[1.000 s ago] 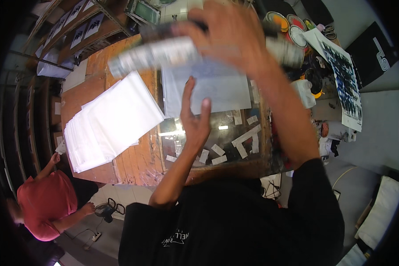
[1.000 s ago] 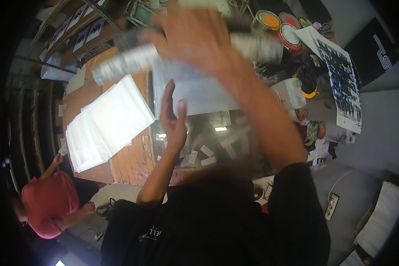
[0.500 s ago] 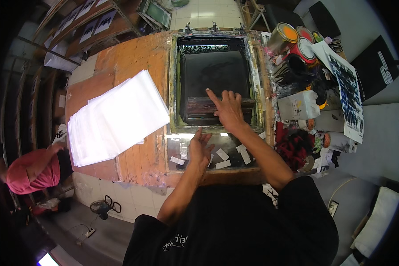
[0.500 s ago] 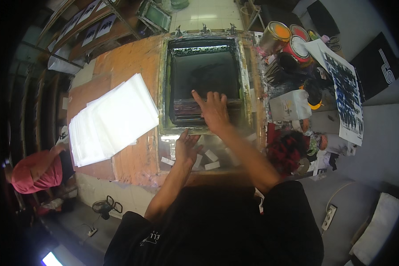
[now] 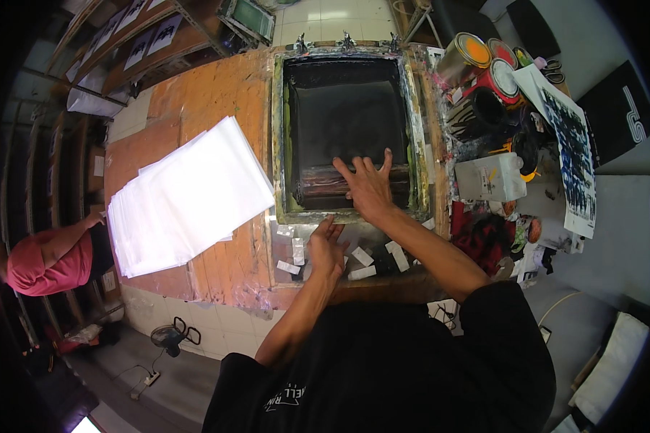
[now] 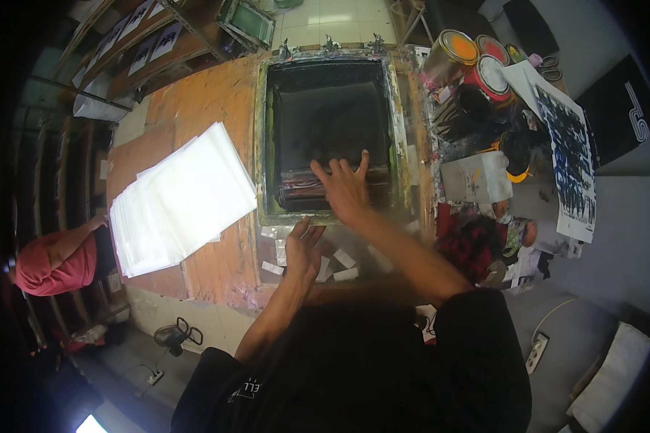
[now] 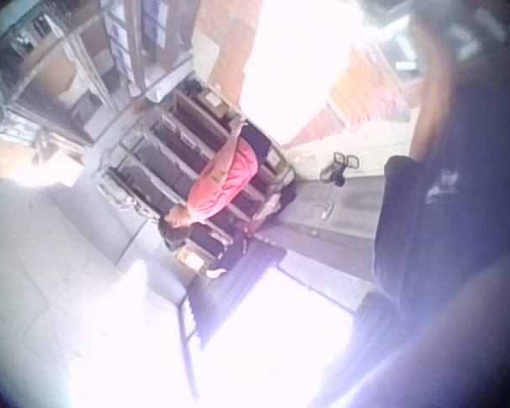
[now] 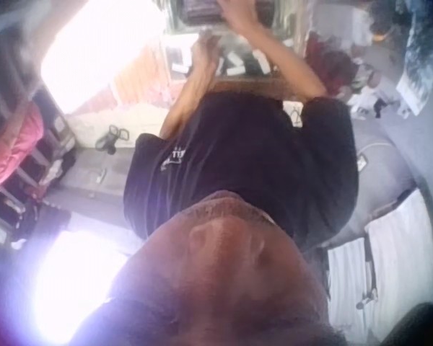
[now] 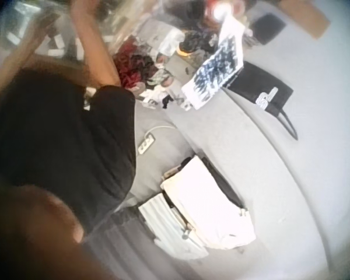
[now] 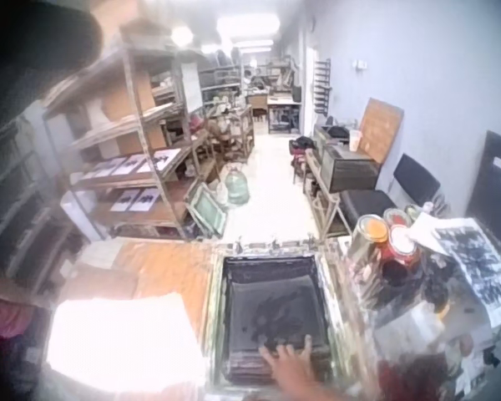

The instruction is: The person performs a series of screen-printing cycles by placing a blank sheet on the glass bed, lowering the frame, spreading ink with a squeegee, and then raising the frame to remove the printed sheet.

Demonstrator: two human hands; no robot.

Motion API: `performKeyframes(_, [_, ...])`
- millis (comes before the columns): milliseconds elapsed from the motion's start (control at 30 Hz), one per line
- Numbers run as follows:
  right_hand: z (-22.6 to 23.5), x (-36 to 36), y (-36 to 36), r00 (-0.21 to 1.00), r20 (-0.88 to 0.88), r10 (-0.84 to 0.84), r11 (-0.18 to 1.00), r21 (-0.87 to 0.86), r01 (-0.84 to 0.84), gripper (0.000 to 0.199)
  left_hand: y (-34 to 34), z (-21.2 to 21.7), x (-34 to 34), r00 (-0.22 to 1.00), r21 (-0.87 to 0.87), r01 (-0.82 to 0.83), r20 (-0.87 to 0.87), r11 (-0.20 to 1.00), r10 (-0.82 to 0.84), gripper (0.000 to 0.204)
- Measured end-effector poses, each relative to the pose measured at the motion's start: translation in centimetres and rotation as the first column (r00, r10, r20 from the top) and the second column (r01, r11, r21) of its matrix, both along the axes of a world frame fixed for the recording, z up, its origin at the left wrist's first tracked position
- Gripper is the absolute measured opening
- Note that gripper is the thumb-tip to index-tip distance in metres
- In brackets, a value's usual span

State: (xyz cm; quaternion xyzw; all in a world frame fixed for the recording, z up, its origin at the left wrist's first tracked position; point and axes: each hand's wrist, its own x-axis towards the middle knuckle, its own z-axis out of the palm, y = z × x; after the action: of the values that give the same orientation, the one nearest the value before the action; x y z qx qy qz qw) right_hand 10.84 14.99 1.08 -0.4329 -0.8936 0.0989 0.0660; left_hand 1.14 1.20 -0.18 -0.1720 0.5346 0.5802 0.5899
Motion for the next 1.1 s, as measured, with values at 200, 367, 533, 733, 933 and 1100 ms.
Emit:
performKeyframes(200, [-0.1, -1.4, 6.6, 0.999, -0.034, -0.013, 0.999, 0.033, 0.015, 0.077, 0.0, 1.1, 0.0, 0.999, -0.017, 0.044, -0.02, 0.999, -0.044, 0.034])
performKeyframes(367, [-0.9, -3.4, 14.4, 0.999, -0.038, -0.024, 0.992, 0.124, 0.029, 0.083, -0.3, 0.4, -0.1, 1.0, -0.016, 0.016, -0.013, 1.0, -0.016, 0.027])
performKeyframes(533, [-1.6, -5.4, 22.0, 0.999, -0.016, -0.046, 0.984, 0.171, 0.048, 0.083, -0.3, 0.8, -0.1, 1.0, -0.021, 0.013, -0.022, 1.0, -0.013, 0.024])
performKeyframes(733, [0.9, -5.9, 25.0, 0.998, 0.057, 0.003, 0.999, -0.044, -0.001, 0.08, -0.8, 1.3, -0.2, 1.0, 0.016, 0.005, -0.023, 1.0, -0.005, 0.026])
performKeyframes(933, [4.0, -1.7, 14.0, 0.989, -0.13, 0.076, 0.978, -0.185, -0.099, 0.064, -0.8, 1.9, -0.4, 1.0, 0.014, 0.0, 0.009, 1.0, 0.0, 0.024])
performKeyframes(1100, [7.2, 1.0, 1.3, 0.946, -0.321, 0.038, 0.999, 0.02, -0.034, 0.051, -1.3, 3.9, -1.2, 1.0, 0.112, 0.023, -0.014, 0.993, -0.022, 0.022])
